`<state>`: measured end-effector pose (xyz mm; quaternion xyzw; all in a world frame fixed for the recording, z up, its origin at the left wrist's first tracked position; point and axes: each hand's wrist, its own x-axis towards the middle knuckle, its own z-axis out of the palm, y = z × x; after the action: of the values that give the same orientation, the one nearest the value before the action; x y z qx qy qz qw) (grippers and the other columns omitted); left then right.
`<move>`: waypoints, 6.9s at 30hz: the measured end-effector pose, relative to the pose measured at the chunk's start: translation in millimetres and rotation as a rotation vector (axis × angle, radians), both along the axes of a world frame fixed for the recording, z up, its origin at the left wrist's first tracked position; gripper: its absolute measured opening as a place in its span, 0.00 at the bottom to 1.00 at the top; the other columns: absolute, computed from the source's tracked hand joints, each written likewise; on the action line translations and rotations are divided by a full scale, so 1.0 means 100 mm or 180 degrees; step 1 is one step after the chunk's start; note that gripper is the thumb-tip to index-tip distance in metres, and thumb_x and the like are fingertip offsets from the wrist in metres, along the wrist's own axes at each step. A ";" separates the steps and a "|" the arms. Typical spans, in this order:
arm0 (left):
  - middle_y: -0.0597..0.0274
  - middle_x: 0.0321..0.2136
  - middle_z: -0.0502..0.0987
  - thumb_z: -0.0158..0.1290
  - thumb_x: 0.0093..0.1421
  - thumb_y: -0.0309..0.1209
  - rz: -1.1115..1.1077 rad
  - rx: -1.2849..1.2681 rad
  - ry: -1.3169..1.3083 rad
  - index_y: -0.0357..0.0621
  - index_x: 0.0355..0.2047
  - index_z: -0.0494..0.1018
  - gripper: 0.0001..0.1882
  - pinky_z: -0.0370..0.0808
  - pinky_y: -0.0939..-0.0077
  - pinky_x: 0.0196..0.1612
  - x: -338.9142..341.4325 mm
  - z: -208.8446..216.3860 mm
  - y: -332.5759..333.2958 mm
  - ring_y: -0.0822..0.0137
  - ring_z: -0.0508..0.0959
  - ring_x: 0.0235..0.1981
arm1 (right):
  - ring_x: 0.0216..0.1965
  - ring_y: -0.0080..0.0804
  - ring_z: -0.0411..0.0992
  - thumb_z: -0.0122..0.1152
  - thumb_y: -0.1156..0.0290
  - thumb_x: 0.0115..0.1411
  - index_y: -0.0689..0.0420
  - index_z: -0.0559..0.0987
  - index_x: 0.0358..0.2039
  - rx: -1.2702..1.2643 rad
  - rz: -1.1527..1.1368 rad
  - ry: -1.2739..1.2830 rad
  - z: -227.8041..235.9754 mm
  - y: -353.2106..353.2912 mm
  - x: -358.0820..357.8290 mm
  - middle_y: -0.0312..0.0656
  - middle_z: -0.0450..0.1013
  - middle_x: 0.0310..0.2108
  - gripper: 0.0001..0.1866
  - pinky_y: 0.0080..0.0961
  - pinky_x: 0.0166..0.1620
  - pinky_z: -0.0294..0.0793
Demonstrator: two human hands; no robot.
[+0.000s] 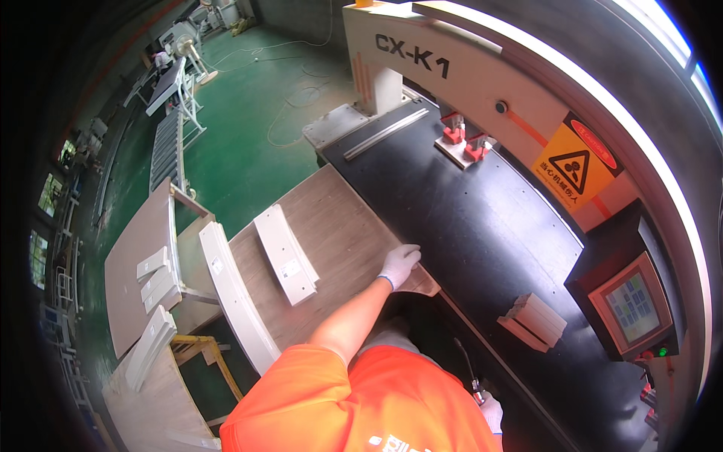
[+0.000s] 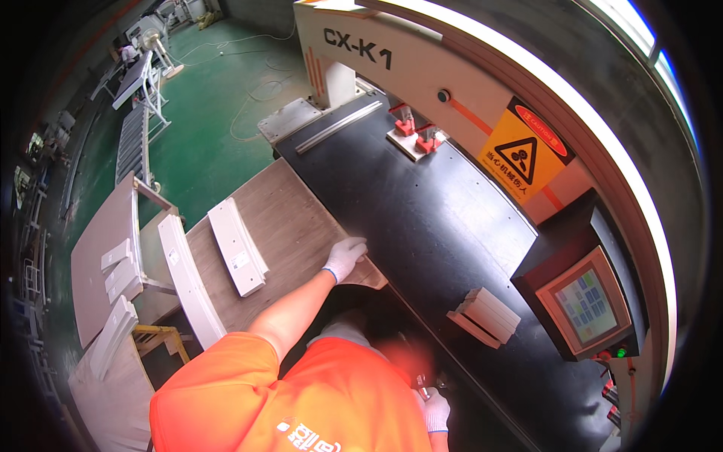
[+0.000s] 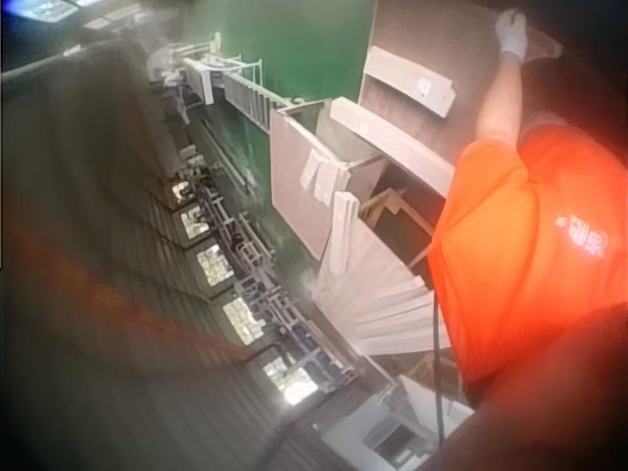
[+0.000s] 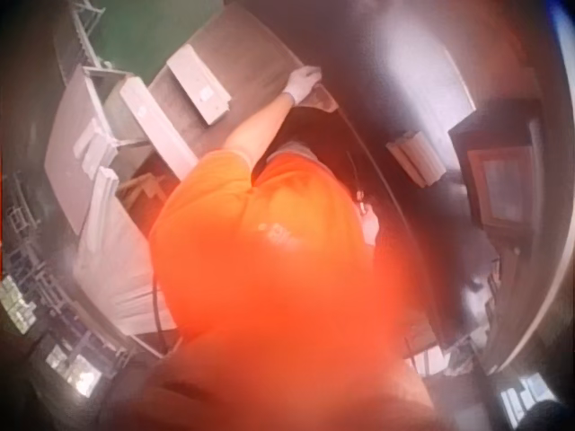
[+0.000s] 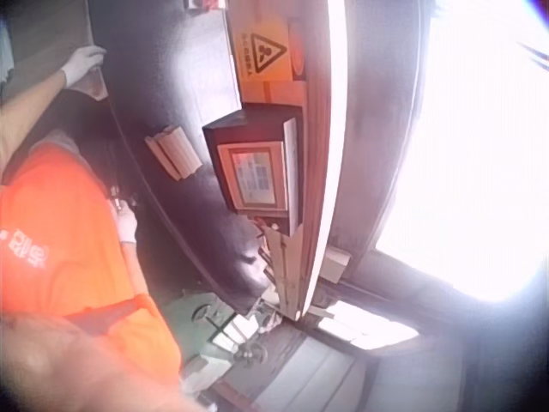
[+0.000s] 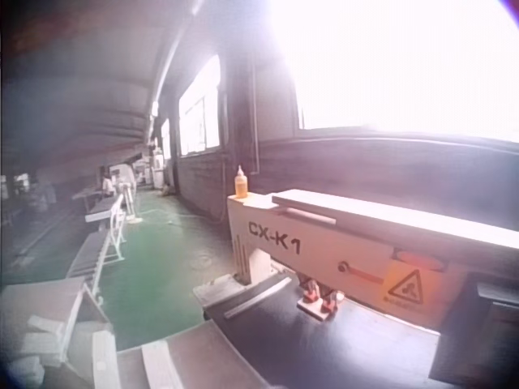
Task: The person places wooden panels one by one onto a drilling machine, secures them under the drill head using manual pressure and a foot pedal, and uses an air nozzle to clean the workspace between pieces.
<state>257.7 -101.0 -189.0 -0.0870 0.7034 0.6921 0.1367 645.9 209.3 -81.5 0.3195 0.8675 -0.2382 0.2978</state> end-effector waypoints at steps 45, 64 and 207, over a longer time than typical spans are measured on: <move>0.44 0.73 0.67 0.60 0.65 0.46 -0.0134 -0.4140 0.1225 0.35 0.74 0.64 0.42 0.49 0.39 0.80 -0.66 -0.07 -0.64 0.42 0.59 0.77 | 0.21 0.32 0.77 0.68 0.54 0.69 0.59 0.79 0.37 -0.1755 -0.1296 0.1042 -0.55 -0.51 -2.37 0.43 0.80 0.25 0.18 0.31 0.25 0.74; 0.42 0.70 0.69 0.60 0.62 0.42 -0.0194 -0.3501 0.1827 0.37 0.64 0.76 0.33 0.51 0.36 0.80 -0.76 -0.11 -0.65 0.38 0.61 0.75 | 0.17 0.31 0.73 0.66 0.51 0.69 0.54 0.78 0.34 -0.1718 -0.1671 0.0555 -0.44 -0.52 -2.69 0.39 0.77 0.21 0.19 0.29 0.20 0.67; 0.46 0.56 0.81 0.68 0.59 0.52 -0.3182 -0.3132 0.2518 0.62 0.58 0.82 0.28 0.81 0.51 0.56 -5.11 0.21 0.55 0.45 0.82 0.56 | 0.21 0.26 0.74 0.64 0.69 0.65 0.60 0.74 0.32 -0.1325 -0.0765 0.0674 -0.18 -0.55 -6.00 0.38 0.75 0.22 0.10 0.27 0.28 0.76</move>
<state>-253.4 -46.2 -168.1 0.4394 0.8797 0.1394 0.1170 46.0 154.1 -99.6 0.3254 0.7819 -0.4774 0.2342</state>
